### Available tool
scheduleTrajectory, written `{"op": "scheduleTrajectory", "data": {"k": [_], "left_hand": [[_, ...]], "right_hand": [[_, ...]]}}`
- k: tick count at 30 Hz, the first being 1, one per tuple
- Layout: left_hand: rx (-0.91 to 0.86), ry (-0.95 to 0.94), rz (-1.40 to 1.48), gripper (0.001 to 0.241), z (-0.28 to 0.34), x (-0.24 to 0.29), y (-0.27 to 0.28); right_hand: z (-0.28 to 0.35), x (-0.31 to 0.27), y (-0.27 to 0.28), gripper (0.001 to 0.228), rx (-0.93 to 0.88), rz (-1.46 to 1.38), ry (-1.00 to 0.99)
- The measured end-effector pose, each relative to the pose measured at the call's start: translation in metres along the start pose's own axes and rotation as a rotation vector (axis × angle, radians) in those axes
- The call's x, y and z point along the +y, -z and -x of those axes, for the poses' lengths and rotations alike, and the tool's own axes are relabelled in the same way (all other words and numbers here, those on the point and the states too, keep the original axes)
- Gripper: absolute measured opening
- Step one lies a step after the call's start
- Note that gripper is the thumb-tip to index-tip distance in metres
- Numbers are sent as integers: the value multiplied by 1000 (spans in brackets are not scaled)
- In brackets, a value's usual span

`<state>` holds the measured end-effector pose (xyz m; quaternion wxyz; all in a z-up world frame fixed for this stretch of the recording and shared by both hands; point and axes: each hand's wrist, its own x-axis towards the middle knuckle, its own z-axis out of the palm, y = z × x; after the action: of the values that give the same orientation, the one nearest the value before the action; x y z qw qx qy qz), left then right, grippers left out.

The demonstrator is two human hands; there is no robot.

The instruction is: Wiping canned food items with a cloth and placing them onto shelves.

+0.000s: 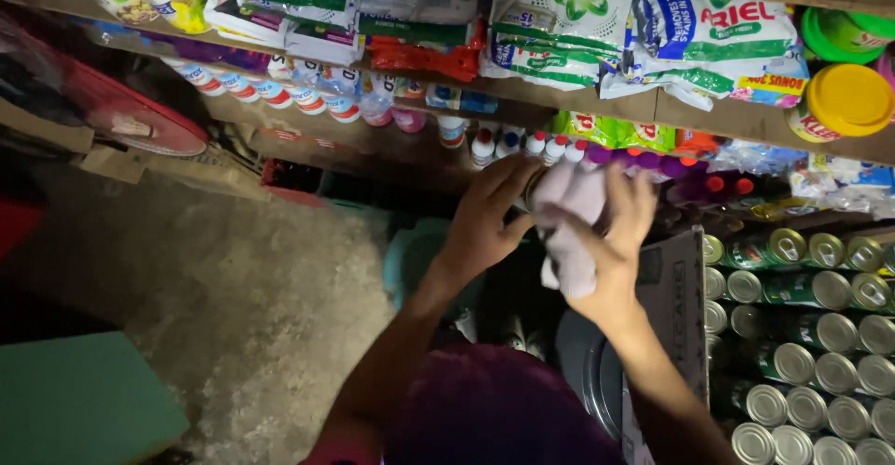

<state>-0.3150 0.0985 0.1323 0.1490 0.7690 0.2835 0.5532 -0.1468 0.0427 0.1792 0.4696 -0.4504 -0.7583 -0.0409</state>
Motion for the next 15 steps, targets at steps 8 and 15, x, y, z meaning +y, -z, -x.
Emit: {"op": "scheduleTrajectory", "data": {"k": [8, 15], "left_hand": [[-74, -21, -122, 56, -9, 6, -8], [197, 641, 1412, 41, 1, 11, -35]], "right_hand": [[5, 43, -6, 85, -26, 23, -400], [3, 41, -15, 49, 118, -266, -837]]}}
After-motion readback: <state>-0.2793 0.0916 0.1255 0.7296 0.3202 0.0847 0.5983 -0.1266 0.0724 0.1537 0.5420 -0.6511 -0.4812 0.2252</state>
